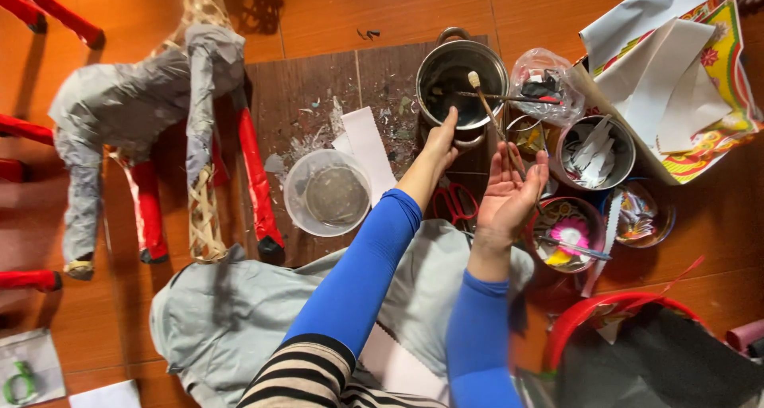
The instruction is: Applying paper strips and red tape to a bamboo frame to construct a paper animal figurine.
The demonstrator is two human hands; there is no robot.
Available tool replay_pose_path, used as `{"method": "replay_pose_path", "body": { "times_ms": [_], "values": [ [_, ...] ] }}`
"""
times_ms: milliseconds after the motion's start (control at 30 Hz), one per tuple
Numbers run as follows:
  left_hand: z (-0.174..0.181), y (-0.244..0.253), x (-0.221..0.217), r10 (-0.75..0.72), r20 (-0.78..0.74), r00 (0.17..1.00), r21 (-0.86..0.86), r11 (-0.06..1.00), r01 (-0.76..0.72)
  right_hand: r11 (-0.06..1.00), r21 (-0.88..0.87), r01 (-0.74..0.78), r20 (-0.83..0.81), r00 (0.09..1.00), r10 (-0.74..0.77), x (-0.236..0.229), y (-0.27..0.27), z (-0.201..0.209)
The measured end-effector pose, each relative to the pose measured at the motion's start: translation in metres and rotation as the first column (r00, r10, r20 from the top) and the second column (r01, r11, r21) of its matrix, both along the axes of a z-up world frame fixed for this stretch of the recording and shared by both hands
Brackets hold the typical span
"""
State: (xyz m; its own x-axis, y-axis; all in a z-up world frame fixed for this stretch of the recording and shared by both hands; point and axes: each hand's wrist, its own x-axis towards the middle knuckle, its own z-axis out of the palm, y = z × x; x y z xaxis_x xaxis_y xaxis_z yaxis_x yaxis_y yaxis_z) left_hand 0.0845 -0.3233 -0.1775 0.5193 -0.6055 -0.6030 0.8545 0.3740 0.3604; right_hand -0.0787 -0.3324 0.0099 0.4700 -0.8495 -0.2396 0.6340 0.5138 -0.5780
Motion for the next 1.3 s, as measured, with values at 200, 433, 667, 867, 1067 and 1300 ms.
{"method": "replay_pose_path", "body": {
  "times_ms": [200,433,667,867,1067,1300],
  "values": [
    [0.078,0.065,-0.037,-0.239,-0.002,0.971,0.021,0.971,0.239,0.998,0.040,-0.044,-0.031,0.998,0.045,0.003,-0.004,-0.009],
    [0.146,0.260,-0.104,-0.515,0.217,0.829,-0.105,0.832,0.544,0.996,0.050,-0.077,-0.032,0.996,0.079,0.003,-0.011,-0.029],
    [0.157,0.424,-0.152,-0.528,0.025,0.849,0.142,0.842,0.520,0.924,-0.126,-0.360,-0.148,0.928,0.342,0.006,0.026,0.006],
    [0.176,0.499,-0.159,-0.408,0.176,0.896,0.477,0.832,0.285,0.630,-0.168,-0.758,-0.309,0.648,0.696,0.029,0.093,0.005],
    [0.193,0.568,-0.144,-0.192,0.506,0.841,0.627,0.751,-0.206,0.368,-0.199,-0.908,-0.740,0.385,0.551,0.046,0.089,-0.082],
    [0.253,0.614,-0.147,0.070,0.677,0.732,0.583,0.556,-0.592,0.217,0.140,-0.966,-0.804,0.017,0.595,0.058,0.103,-0.095]
  ]
}}
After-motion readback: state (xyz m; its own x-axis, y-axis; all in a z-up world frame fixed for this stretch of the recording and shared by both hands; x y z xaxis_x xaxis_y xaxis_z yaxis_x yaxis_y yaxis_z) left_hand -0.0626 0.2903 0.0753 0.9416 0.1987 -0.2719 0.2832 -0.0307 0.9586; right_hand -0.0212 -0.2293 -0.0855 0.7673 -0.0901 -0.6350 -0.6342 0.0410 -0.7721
